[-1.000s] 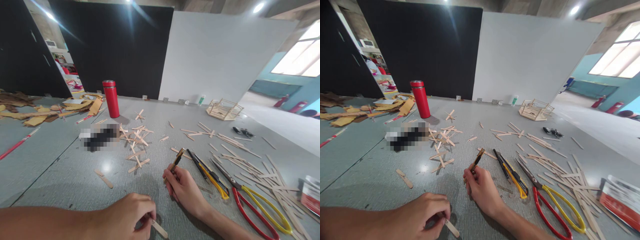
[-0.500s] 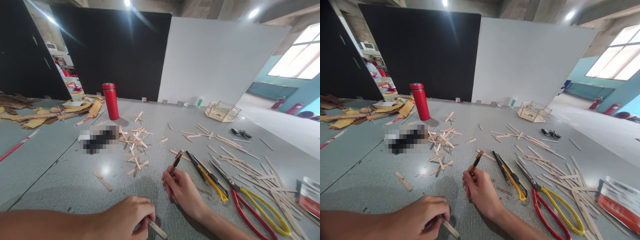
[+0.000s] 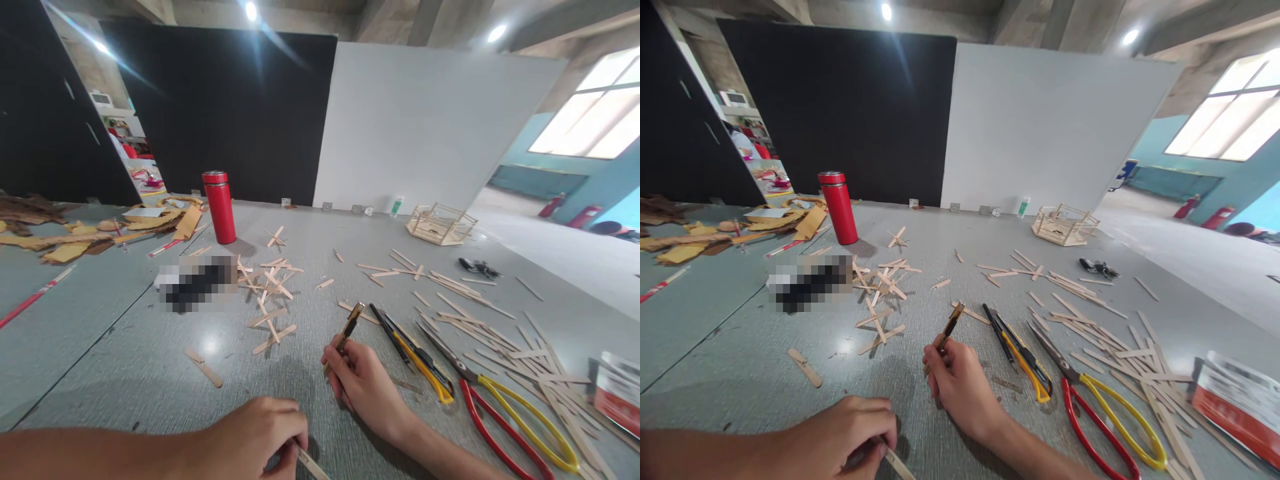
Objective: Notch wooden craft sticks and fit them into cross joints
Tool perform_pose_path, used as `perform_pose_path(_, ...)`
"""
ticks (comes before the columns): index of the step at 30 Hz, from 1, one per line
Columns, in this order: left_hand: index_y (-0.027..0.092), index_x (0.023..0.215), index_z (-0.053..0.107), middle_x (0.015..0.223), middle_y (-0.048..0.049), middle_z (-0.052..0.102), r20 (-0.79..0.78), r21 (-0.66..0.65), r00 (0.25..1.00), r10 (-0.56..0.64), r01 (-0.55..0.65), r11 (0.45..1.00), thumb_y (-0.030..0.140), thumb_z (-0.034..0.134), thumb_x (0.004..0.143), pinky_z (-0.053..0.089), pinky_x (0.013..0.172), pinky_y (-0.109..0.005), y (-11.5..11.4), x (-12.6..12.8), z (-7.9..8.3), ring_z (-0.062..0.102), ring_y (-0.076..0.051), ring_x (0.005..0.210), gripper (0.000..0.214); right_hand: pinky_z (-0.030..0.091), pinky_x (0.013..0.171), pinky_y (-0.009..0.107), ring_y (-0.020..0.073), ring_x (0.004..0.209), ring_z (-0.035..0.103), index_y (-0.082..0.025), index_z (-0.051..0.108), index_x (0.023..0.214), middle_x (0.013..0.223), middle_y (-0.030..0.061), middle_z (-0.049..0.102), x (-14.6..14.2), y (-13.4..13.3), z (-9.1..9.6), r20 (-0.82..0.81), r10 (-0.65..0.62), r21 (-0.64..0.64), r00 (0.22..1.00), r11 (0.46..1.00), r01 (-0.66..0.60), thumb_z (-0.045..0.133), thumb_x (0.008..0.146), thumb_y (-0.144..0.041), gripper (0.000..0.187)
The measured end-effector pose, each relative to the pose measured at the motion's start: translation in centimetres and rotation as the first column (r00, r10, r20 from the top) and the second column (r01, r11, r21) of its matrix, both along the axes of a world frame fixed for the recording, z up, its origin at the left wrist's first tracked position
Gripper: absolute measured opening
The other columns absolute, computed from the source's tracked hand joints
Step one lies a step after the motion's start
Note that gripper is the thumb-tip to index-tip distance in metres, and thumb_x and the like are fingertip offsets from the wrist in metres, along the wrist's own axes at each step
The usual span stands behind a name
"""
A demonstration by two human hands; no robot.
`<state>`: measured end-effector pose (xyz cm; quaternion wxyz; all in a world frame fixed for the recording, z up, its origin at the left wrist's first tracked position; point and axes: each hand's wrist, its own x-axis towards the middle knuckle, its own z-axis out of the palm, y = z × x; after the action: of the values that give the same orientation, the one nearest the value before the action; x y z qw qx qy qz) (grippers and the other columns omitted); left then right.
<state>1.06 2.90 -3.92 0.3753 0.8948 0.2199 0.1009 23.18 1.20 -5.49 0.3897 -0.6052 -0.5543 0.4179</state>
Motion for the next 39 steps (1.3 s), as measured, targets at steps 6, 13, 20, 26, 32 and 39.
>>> perform_pose_path(6, 0.020, 0.083, 0.050, 0.073, 0.0039, 0.054, -0.018, -0.052, 1.000, -0.014, 0.013, 0.999, 0.000, 0.051, 0.079, 0.035, 0.059, -0.021, 0.3, 0.1, 0.4, 0.046, -0.010, 0.059, 0.021, 0.031, 0.037, 0.020, 0.0087, 0.038, 0.040, -0.020, 0.056, 0.081, 0.051, -0.0051, 0.053, -0.1, 0.1, 0.1, 0.008, -0.001, -0.003, 1.000, 1.000, 0.001, 0.048, 0.102, -0.050, 0.038)
perform_pose_path(13, 0.023, 0.095, 0.039, 0.064, 0.0079, 0.038, 0.005, -0.121, 1.000, -0.018, 0.018, 0.992, 0.018, 0.037, 0.099, 0.029, 0.053, -0.024, 0.4, 0.1, 1.0, 0.036, -0.012, 0.051, 0.007, 0.032, 0.037, 0.020, 0.0088, 0.038, 0.041, -0.021, 0.055, 0.082, 0.051, -0.0052, 0.054, 0.1, 0.1, -0.2, 0.021, -0.006, -0.006, 1.000, 1.000, 0.006, 0.046, 0.104, -0.047, 0.035)
perform_pose_path(20, 0.022, 0.089, 0.042, 0.064, 0.0064, 0.042, -0.005, -0.051, 1.000, -0.020, 0.019, 0.998, 0.016, 0.033, 0.100, 0.031, 0.056, -0.024, 0.3, -0.1, 1.5, 0.039, -0.011, 0.052, 0.015, 0.031, 0.037, 0.020, 0.0083, 0.039, 0.040, -0.020, 0.057, 0.081, 0.052, -0.0051, 0.053, 0.1, 0.1, -0.1, 0.035, -0.003, -0.006, 0.999, 1.000, 0.004, 0.046, 0.104, -0.046, 0.036)
perform_pose_path(26, 0.023, 0.083, 0.039, 0.064, 0.0073, 0.041, -0.005, -0.023, 1.000, -0.016, 0.016, 1.000, 0.012, 0.043, 0.093, 0.026, 0.053, -0.023, 0.2, 0.0, 1.3, 0.035, -0.010, 0.051, 0.016, 0.030, 0.037, 0.020, 0.0084, 0.037, 0.039, -0.021, 0.055, 0.080, 0.050, -0.0050, 0.054, -0.1, 0.2, 0.2, 0.032, 0.001, -0.005, 0.999, 1.000, -0.001, 0.046, 0.103, -0.045, 0.034)
perform_pose_path(32, 0.023, 0.080, 0.037, 0.064, 0.0065, 0.044, -0.021, -0.004, 0.999, -0.034, 0.034, 0.999, 0.009, 0.045, 0.089, 0.025, 0.053, -0.023, 0.1, -0.1, 1.0, 0.037, -0.009, 0.053, 0.019, 0.030, 0.037, 0.020, 0.0084, 0.038, 0.039, -0.021, 0.054, 0.080, 0.050, -0.0050, 0.054, -0.1, 0.1, 0.3, 0.032, 0.006, -0.006, 0.999, 1.000, -0.005, 0.046, 0.103, -0.045, 0.034)
perform_pose_path(39, 0.022, 0.081, 0.045, 0.066, 0.0046, 0.052, -0.004, -0.014, 0.999, -0.038, 0.037, 0.999, 0.007, 0.045, 0.083, 0.033, 0.056, -0.021, 0.4, -0.2, 0.6, 0.047, -0.010, 0.055, 0.016, 0.029, 0.037, 0.020, 0.0081, 0.038, 0.038, -0.021, 0.055, 0.080, 0.052, -0.0049, 0.054, -0.1, 0.1, 0.3, 0.030, 0.007, -0.015, 1.000, 1.000, -0.006, 0.046, 0.103, -0.047, 0.036)
